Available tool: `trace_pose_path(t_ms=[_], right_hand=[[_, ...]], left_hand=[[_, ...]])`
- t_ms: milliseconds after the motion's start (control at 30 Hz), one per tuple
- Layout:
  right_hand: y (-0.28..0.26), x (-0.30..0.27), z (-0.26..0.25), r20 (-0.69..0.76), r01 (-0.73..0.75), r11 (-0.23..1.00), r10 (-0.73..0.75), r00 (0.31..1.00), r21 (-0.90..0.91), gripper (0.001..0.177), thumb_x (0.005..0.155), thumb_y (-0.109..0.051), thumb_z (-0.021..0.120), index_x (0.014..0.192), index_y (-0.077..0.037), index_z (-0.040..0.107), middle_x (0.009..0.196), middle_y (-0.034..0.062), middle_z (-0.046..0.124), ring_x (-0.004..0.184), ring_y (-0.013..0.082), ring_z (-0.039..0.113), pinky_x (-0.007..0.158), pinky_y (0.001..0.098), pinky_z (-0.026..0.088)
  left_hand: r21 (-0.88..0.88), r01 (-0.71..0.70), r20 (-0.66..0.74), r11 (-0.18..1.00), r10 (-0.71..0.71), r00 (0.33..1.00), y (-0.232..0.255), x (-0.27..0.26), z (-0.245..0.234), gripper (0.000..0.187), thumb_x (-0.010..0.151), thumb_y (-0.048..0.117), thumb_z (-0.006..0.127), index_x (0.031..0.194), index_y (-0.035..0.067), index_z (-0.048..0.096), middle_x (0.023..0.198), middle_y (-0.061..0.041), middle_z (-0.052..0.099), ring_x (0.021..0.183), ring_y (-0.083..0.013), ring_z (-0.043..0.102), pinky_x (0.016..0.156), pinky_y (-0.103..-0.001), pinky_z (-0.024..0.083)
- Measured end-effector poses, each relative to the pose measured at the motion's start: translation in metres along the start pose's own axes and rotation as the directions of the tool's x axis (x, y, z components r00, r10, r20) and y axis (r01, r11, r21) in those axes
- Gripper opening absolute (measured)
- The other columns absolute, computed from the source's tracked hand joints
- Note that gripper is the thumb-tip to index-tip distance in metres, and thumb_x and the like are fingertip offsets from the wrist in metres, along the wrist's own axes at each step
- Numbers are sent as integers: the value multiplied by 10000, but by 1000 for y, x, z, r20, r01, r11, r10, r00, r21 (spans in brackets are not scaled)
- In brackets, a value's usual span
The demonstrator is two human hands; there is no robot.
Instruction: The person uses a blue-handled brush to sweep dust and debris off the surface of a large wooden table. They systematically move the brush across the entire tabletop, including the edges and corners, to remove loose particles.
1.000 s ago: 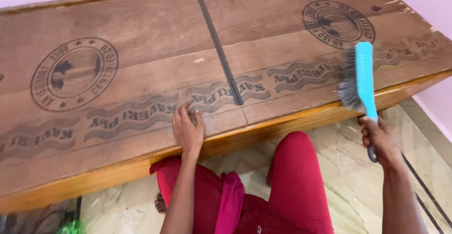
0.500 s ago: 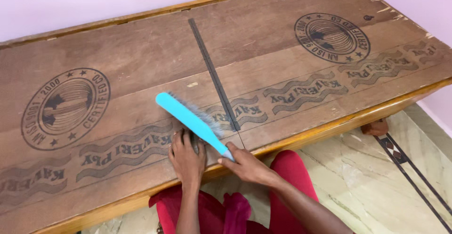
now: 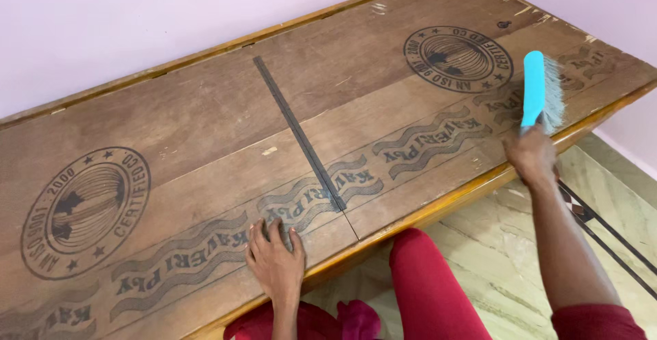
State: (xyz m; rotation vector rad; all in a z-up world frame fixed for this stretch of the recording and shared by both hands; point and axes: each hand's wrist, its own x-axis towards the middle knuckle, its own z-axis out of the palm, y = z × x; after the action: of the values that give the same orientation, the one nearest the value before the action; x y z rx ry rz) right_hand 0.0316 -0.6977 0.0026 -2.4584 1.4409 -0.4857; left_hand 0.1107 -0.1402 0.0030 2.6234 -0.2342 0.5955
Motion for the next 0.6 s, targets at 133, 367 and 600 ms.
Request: trace_pose_path(t_ms=[133, 367, 600], right_hand=[[-83, -43, 44, 182, 206, 958, -242, 953, 197, 793, 1000, -268, 585, 1679, -66, 228, 1136, 339, 686, 1015, 484, 677, 866, 562, 546], [-281, -240, 13, 636, 285, 697, -717, 287, 657, 525, 941, -374, 630, 1401, -128, 566, 861, 173, 704, 717, 323, 683, 684, 485, 576], [-253, -191, 39, 240, 678, 608, -791, 562, 414, 578, 908, -400, 668, 1429, -167, 578, 929, 202, 736, 833, 390, 711, 709, 515, 546]], left_hand=[[-13, 0, -10, 1000, -1, 1000, -1, -1, 1, 408, 933, 355, 615, 1267, 123, 646, 1444, -165, 539, 1421, -338, 434, 1148, -514, 321], [-99, -9, -34, 995, 6, 999, -10, -2, 5, 420, 928, 329, 636, 1263, 76, 647, 1446, -160, 548, 1411, -334, 443, 1145, -508, 318], [-109, -5, -32, 994, 2, 999, -7, -2, 0, 423, 912, 311, 651, 1266, 79, 650, 1434, -157, 561, 1407, -352, 453, 1130, -518, 324]])
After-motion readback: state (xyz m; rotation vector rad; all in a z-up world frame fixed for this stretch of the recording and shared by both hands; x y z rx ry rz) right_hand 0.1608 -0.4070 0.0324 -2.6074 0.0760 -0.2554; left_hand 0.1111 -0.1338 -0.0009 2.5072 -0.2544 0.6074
